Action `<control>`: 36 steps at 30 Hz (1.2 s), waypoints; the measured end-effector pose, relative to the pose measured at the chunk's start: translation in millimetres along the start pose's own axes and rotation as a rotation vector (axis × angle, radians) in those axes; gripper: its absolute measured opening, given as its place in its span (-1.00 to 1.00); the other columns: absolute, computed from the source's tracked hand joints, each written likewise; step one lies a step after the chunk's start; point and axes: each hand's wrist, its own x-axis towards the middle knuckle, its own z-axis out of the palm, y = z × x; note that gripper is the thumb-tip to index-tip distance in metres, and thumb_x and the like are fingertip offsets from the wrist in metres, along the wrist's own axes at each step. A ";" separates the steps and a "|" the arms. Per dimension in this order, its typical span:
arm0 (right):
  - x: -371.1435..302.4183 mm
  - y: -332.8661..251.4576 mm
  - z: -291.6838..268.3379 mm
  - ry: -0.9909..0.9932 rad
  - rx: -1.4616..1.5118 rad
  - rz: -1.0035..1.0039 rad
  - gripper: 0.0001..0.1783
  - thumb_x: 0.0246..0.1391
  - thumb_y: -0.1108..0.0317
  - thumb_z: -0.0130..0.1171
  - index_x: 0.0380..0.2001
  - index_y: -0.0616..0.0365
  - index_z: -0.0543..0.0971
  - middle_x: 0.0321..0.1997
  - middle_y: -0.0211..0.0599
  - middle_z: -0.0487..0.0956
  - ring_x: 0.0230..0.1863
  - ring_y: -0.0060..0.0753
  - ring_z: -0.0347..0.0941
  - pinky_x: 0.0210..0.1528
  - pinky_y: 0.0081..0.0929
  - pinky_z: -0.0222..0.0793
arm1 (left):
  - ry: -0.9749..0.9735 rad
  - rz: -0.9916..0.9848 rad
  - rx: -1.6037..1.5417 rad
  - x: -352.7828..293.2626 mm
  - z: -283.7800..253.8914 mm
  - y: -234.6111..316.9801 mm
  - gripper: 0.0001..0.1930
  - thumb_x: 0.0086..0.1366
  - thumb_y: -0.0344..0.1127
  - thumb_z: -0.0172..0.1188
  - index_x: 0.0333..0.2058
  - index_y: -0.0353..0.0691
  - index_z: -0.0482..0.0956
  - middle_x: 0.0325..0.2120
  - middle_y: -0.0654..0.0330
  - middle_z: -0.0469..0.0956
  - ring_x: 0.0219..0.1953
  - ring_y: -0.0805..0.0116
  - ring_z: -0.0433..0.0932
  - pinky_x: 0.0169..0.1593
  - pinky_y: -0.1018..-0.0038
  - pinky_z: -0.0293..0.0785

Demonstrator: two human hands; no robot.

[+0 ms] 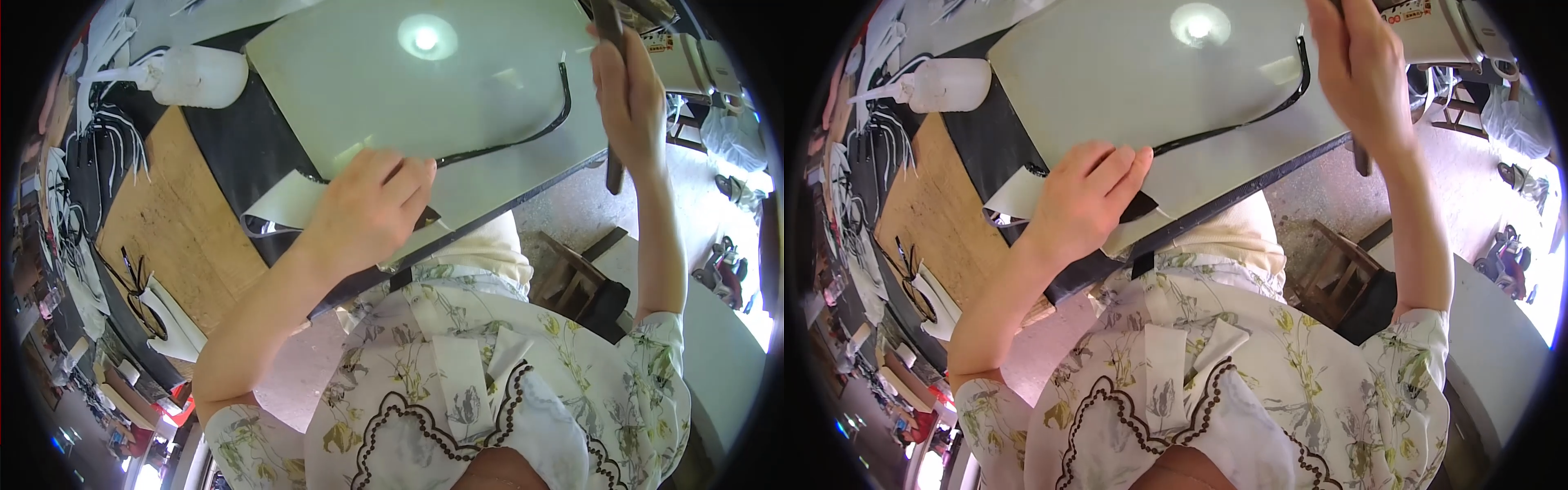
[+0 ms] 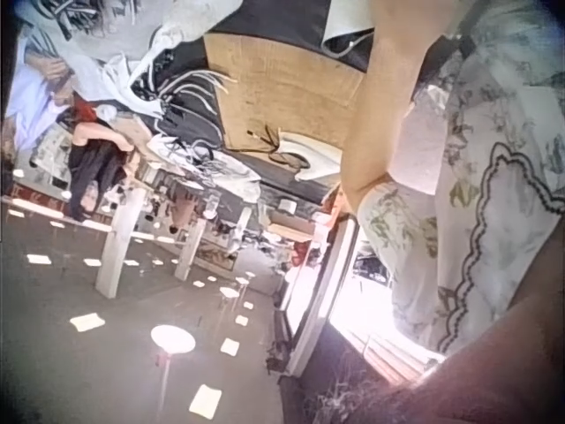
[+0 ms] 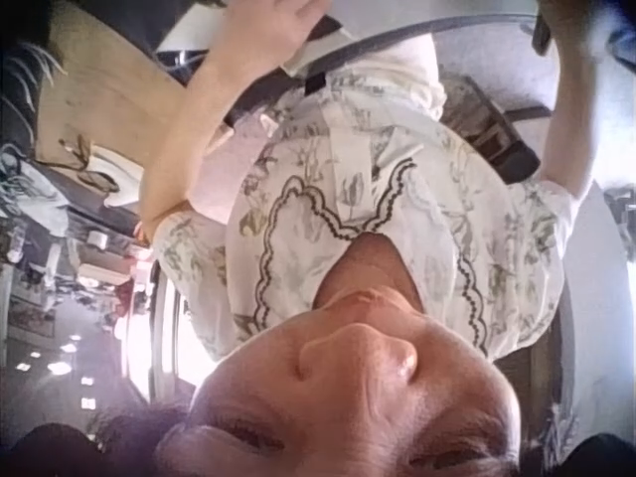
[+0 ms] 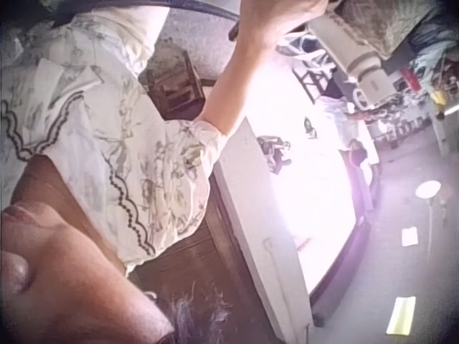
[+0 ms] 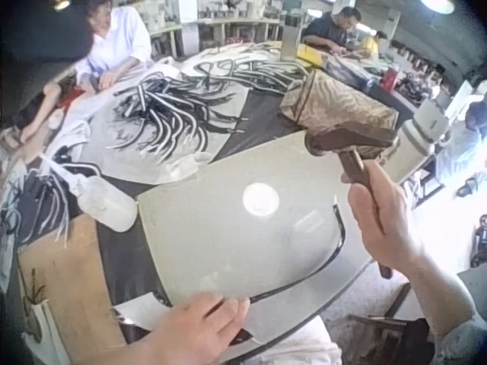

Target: Hammering shoe straps and leather components onto a base material at a factory workbench.

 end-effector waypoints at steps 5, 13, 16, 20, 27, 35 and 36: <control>-44.9 -44.2 -14.2 -0.318 -0.072 -0.192 -0.82 0.29 0.28 0.11 -0.24 0.17 0.43 -0.55 -0.17 0.50 -0.61 -0.15 0.49 -0.55 -0.22 0.35 | -0.103 -0.050 -0.031 2.9 -0.4 -1.2 -0.55 0.01 -0.46 0.20 -0.04 -0.33 0.57 -0.23 0.20 0.47 -0.18 0.22 0.46 -0.12 0.34 0.52; -61.9 -59.1 -0.3 -0.421 -0.232 -0.239 -0.68 0.25 0.15 0.15 -0.39 0.17 0.37 -0.68 -0.31 0.44 -0.69 -0.16 0.44 -0.62 -0.25 0.35 | -0.072 -0.051 -0.038 1.8 0.0 0.0 -0.57 -0.02 -0.46 0.20 -0.08 -0.36 0.58 -0.23 0.20 0.48 -0.18 0.21 0.46 -0.13 0.32 0.51; -59.6 -60.7 2.8 -0.486 -0.233 -0.183 -0.65 0.25 0.13 0.14 -0.41 0.18 0.36 -0.67 -0.29 0.45 -0.67 -0.14 0.45 -0.61 -0.25 0.35 | -0.067 -0.043 -0.038 2.8 -2.1 -0.1 -0.58 -0.03 -0.45 0.20 -0.10 -0.36 0.59 -0.22 0.19 0.49 -0.18 0.20 0.47 -0.13 0.32 0.51; -51.0 -55.2 4.0 -0.476 -0.159 -0.224 -0.64 0.25 0.12 0.15 -0.42 0.17 0.36 -0.66 -0.27 0.48 -0.67 -0.16 0.46 -0.63 -0.27 0.34 | -0.065 -0.043 -0.004 -0.1 0.2 0.4 -0.60 0.00 -0.45 0.20 -0.11 -0.38 0.59 -0.22 0.19 0.51 -0.18 0.19 0.48 -0.13 0.32 0.52; -51.9 -58.1 6.3 -0.575 -0.228 -0.270 -0.65 0.21 0.13 0.19 -0.43 0.16 0.37 -0.66 -0.29 0.46 -0.66 -0.15 0.46 -0.61 -0.24 0.34 | -0.057 -0.065 -0.031 -0.3 -2.6 3.2 -0.66 0.04 -0.47 0.21 -0.15 -0.40 0.60 -0.24 0.16 0.52 -0.19 0.19 0.50 -0.13 0.34 0.54; -37.3 -57.0 7.4 -0.649 -0.230 -0.302 -0.67 0.20 0.15 0.20 -0.44 0.15 0.37 -0.64 -0.30 0.46 -0.66 -0.12 0.45 -0.63 -0.21 0.30 | 0.013 -0.033 0.026 -2.4 1.0 3.1 -0.70 -0.09 -0.39 0.18 -0.33 -0.43 0.60 -0.29 0.06 0.53 -0.20 0.16 0.50 -0.09 0.34 0.52; -35.3 -60.9 2.9 -0.552 -0.156 -0.320 -0.67 0.19 0.16 0.21 -0.44 0.15 0.37 -0.65 -0.29 0.46 -0.67 -0.12 0.45 -0.63 -0.22 0.29 | 0.013 -0.032 0.023 -2.2 1.1 3.9 -0.70 -0.09 -0.39 0.18 -0.33 -0.43 0.60 -0.29 0.06 0.53 -0.20 0.16 0.50 -0.09 0.34 0.52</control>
